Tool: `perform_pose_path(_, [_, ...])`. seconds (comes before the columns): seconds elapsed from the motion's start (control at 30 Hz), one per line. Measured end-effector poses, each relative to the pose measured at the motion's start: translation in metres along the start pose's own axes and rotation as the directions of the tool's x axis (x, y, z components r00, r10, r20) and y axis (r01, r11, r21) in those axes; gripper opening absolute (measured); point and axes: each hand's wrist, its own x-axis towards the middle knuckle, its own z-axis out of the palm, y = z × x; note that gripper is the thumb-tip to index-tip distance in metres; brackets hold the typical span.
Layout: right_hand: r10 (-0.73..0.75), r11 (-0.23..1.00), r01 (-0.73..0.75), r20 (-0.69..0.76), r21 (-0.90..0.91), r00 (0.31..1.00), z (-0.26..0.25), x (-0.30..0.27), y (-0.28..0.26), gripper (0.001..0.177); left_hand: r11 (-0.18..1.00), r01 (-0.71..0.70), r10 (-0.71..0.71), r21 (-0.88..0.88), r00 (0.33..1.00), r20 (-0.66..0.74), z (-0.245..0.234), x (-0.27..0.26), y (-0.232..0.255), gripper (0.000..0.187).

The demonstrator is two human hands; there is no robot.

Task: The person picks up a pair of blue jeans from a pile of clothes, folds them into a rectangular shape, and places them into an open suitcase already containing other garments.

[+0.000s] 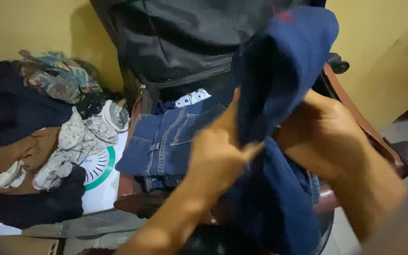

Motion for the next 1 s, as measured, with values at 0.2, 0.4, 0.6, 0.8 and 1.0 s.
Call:
perform_pose_path(0.2, [-0.159,0.773,0.048,-0.120,-0.633,0.980,0.020,0.009,-0.013,0.051,0.768,0.196,-0.393,-0.610,0.896,-0.207,-0.054,0.054,-0.005,0.040])
perform_pose_path(0.4, [-0.305,0.448,-0.064,-0.220,-0.892,0.926,0.038,0.002,-0.034,0.050,0.204,0.158,-0.177,-0.966,0.977,0.123,-0.099,0.065,-0.028,0.042])
perform_pose_path(0.6, [0.139,0.321,-0.431,-0.408,-0.843,0.902,0.009,0.015,-0.001,0.060,0.072,0.230,-0.601,-0.970,0.786,0.142,-0.063,0.018,-0.118,0.055])
perform_pose_path(0.8, [0.250,0.328,-0.396,-0.325,-0.858,0.912,-0.011,0.012,0.064,0.082,0.111,0.445,-0.759,-0.889,0.615,0.213,-0.053,0.001,-0.193,0.060])
perform_pose_path(1.0, [0.220,0.323,-0.391,-0.333,-0.862,0.917,0.001,0.014,0.050,0.044,0.135,0.432,-0.790,-0.892,0.591,0.166,-0.055,0.005,-0.203,0.065])
